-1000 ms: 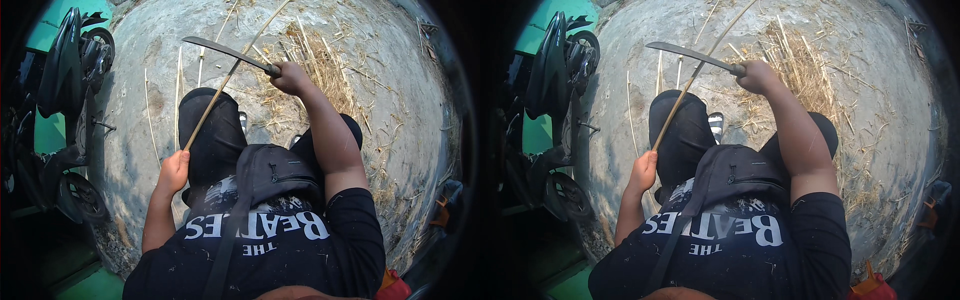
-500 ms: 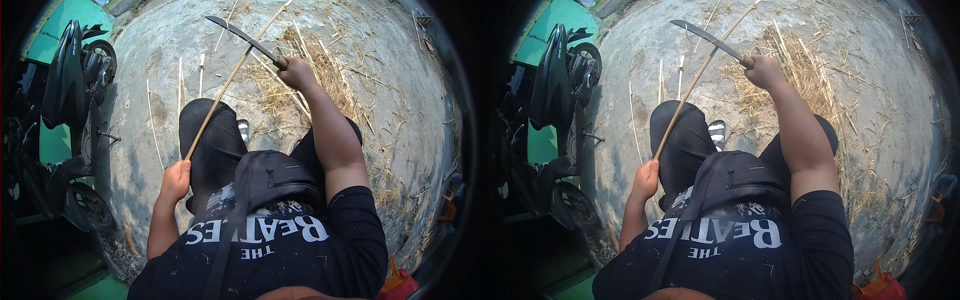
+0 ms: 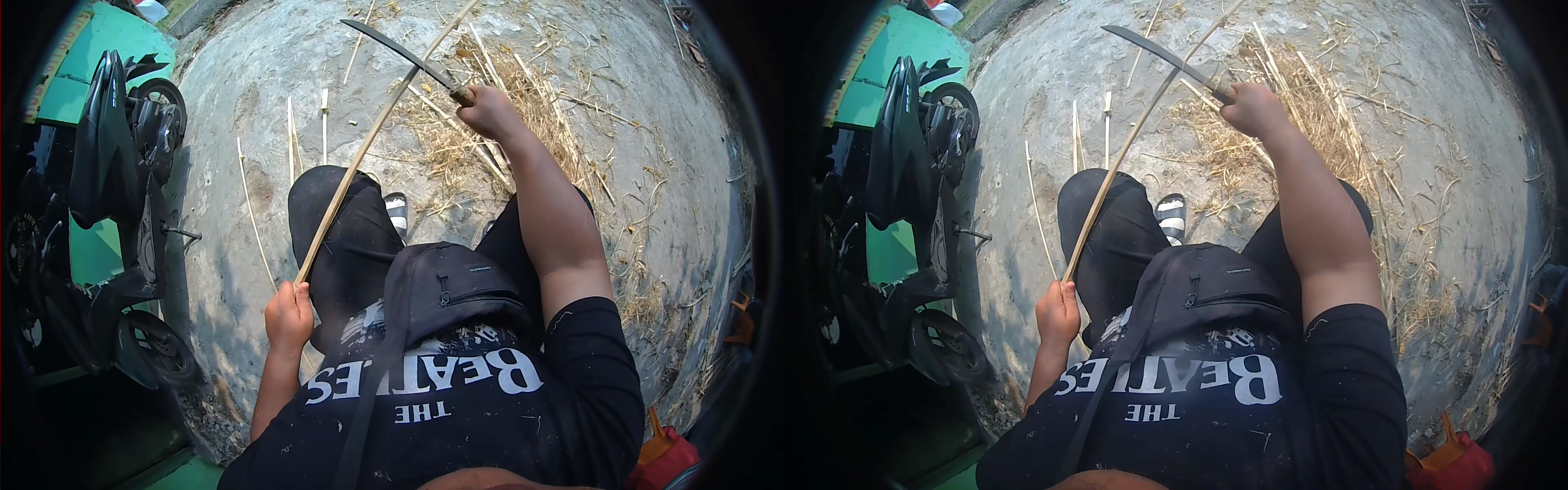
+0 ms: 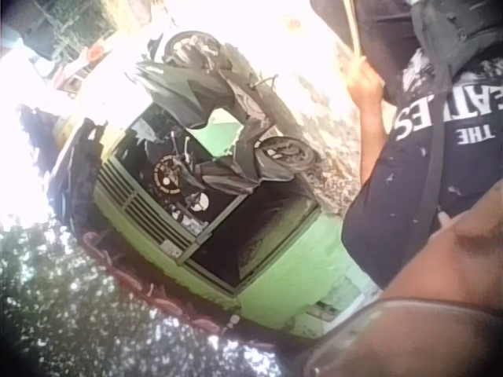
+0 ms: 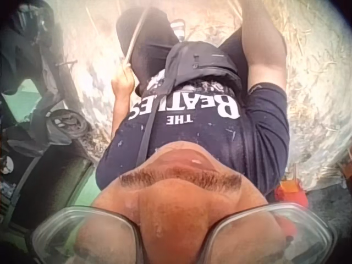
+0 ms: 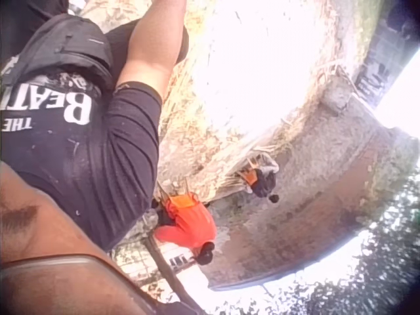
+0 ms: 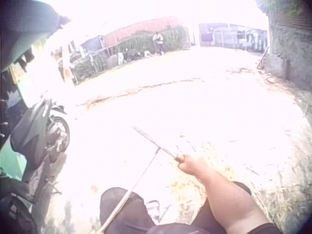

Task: The person whittles bamboo sticks using a machete by scraping along the length of a stick, setting it down to pick up another bamboo stick, and shaving it with the machete.

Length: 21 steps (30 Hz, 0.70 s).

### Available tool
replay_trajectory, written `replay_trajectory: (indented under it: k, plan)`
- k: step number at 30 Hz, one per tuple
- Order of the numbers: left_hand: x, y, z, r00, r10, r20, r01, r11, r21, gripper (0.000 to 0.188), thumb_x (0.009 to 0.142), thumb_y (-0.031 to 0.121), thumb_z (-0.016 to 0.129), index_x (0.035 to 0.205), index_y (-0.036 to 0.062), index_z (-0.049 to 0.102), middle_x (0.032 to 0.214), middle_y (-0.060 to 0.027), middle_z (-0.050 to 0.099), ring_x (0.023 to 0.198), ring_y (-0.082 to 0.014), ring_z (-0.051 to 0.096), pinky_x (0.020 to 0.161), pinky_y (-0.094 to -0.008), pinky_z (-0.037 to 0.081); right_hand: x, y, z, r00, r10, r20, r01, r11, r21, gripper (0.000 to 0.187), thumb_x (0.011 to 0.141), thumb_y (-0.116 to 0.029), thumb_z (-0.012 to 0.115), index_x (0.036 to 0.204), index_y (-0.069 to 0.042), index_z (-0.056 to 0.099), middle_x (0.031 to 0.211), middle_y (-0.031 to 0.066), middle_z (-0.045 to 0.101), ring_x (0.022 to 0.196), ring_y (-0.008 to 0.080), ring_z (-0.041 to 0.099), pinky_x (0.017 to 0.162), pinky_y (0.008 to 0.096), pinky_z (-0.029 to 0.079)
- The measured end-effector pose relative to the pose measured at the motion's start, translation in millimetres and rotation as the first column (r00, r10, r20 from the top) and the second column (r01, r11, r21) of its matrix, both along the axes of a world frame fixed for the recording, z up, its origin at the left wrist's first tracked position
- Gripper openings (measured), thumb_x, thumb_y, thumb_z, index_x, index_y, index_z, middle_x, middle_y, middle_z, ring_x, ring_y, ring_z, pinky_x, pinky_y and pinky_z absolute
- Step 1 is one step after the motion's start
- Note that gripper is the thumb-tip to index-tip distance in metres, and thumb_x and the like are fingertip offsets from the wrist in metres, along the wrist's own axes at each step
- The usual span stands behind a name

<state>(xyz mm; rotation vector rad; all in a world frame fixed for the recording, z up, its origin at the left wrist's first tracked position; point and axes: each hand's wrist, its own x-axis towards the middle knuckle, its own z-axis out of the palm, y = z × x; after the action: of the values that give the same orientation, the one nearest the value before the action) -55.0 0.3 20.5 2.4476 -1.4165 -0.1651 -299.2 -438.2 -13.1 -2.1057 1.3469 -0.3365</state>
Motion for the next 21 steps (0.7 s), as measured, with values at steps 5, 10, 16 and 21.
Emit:
replay_trajectory:
  k: [5, 10, 16, 21]
  plan:
    - [4, 1, -1, 0.999, -0.005, -0.046, 0.006, 1.000, 0.003, 0.041, 0.105, 0.032, 0.057, 0.078, 0.0022, 0.050, 0.066, -0.0241, 0.058, 0.063, -0.0495, 0.057, 0.056, -0.0538, 0.042, 9, 23, 11, 0.990, 0.123, 0.072, -0.120, 0.991, -0.051, 0.021, 0.081, -0.023, 0.067, 0.096, -0.009, 0.072, 0.089, 0.0183, 0.073, 0.086, 0.0376, 0.071, 0.081, 0.0460, 0.056]
    - [23, 24, -2, 0.992, -0.039, -0.121, 0.039, 0.999, -0.002, 0.040, 0.105, 0.030, 0.056, 0.077, 0.0021, 0.050, 0.065, -0.0237, 0.056, 0.062, -0.0489, 0.057, 0.055, -0.0526, 0.042, 17, 46, 26, 0.895, 0.423, -0.143, -0.442, 0.793, -0.418, 0.016, 0.082, -0.024, 0.068, 0.087, -0.008, 0.070, 0.084, 0.0186, 0.072, 0.080, 0.0367, 0.071, 0.079, 0.0472, 0.057]
    - [42, 51, 12, 0.992, -0.031, -0.124, 0.042, 0.995, 0.088, 0.041, 0.105, 0.030, 0.056, 0.076, 0.0024, 0.050, 0.064, -0.0221, 0.056, 0.061, -0.0469, 0.057, 0.055, -0.0506, 0.042, -21, -14, 8, 0.982, -0.186, 0.039, 0.186, 0.983, 0.008, 0.025, 0.090, -0.032, 0.065, 0.097, -0.009, 0.072, 0.086, 0.0161, 0.073, 0.083, 0.0325, 0.072, 0.078, 0.0449, 0.056]
    - [45, 53, 8, 0.988, -0.001, -0.156, 0.020, 0.993, 0.120, 0.041, 0.106, 0.031, 0.055, 0.076, 0.0022, 0.050, 0.064, -0.0219, 0.056, 0.062, -0.0467, 0.057, 0.056, -0.0506, 0.042, 11, 32, 17, 0.982, 0.189, -0.018, -0.187, 0.945, -0.269, 0.018, 0.084, -0.027, 0.069, 0.090, -0.010, 0.069, 0.085, 0.0169, 0.073, 0.083, 0.0371, 0.072, 0.081, 0.0498, 0.055]
